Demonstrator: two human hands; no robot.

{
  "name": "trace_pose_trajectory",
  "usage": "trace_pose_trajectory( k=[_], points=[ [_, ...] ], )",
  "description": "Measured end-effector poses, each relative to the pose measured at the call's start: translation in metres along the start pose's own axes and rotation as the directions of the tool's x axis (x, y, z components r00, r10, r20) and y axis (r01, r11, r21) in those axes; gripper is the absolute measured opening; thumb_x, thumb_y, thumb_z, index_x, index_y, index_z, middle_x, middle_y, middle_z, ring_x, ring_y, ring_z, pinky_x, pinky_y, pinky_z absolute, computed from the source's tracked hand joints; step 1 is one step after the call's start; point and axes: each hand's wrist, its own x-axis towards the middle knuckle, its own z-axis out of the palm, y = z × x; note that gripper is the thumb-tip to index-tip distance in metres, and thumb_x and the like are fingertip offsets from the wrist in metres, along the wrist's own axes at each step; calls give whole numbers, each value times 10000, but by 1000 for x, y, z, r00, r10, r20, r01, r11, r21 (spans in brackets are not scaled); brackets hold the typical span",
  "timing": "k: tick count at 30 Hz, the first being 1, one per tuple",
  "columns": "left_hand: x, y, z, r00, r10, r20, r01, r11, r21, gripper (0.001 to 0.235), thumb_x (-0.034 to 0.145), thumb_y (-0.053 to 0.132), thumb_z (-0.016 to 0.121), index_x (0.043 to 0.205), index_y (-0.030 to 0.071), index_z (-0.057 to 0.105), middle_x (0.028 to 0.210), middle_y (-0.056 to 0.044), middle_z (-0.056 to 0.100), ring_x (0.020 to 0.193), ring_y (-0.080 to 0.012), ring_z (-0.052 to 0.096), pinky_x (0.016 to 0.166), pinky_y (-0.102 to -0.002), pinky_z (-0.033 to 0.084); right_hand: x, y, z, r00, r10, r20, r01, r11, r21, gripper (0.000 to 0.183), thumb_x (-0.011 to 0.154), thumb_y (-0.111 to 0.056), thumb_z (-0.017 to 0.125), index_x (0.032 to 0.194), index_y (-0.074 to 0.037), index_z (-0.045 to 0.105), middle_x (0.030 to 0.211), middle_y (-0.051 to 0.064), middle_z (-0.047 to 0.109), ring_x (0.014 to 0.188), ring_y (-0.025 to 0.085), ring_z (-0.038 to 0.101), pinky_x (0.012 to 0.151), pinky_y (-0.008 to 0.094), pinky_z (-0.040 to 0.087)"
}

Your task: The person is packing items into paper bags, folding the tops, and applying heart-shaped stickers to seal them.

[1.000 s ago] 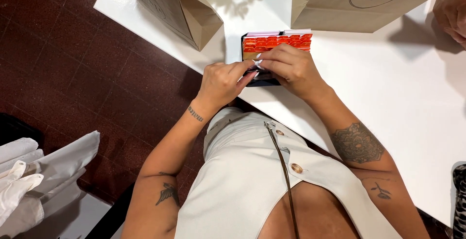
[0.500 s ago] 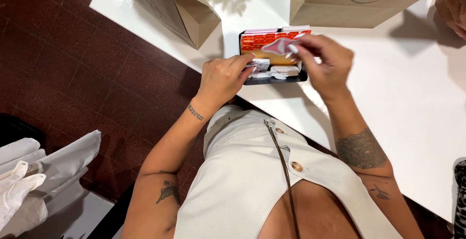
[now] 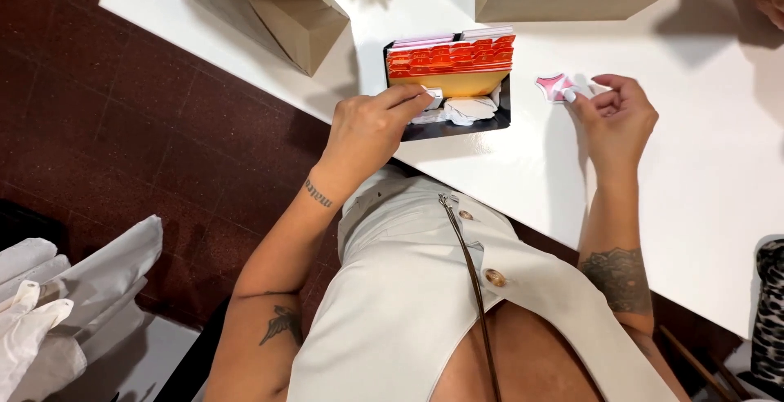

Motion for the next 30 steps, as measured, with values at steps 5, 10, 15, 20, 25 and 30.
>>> trace_pose_trajectory(
  k=[5,10,15,20,25,30],
  points=[
    [3,0,-3,1000,-6,-10,5,996,-93,428,863,-98,646,1152,194,766,1214,73,729,783,-161,723,512,-330,510,-15,-57,7,938,-305,165,303,952,38,235,959,120,757,1144,-5,683,1005,111,680,893,131,649,788,219,517],
    [8,4,-11,990,-96,104,109,986,-124,248,959,99,709,1148,253,757,1139,127,713,780,-195,735,688,-306,596,-12,-144,30,651,-436,621,602,795,-73,219,862,68,777,1070,-3,779,882,166,759,723,317,648,661,401,532],
    [8,4,-11,990,-111,90,124,980,-158,217,994,124,669,1140,260,754,1144,134,713,794,-196,736,689,-302,593,3,-160,38,569,-210,795,638,722,-266,197,883,12,725,1045,-68,805,942,170,795,759,378,742,681,478,572],
    [8,3,-11,989,-113,92,128,974,-186,228,992,107,669,1142,252,761,1142,124,723,814,-187,740,695,-292,590,6,-151,41,550,-397,735,718,674,-173,236,919,97,676,1113,5,774,1002,208,775,933,426,731,755,501,582],
    [7,3,-10,988,-118,103,136,971,-196,240,993,104,663,1152,255,761,1151,117,728,816,-200,742,698,-301,591,9,-125,47,528,-522,670,802,565,-192,184,941,30,746,1100,-48,797,960,112,792,890,300,758,744,362,594],
    [7,4,-11,988,-118,98,136,971,-195,241,991,103,660,1153,251,761,1158,110,732,821,-211,744,697,-312,593,5,-122,48,508,-597,621,841,500,-207,190,934,-8,787,1097,-103,804,929,43,785,862,228,752,736,304,590]
  ],
)
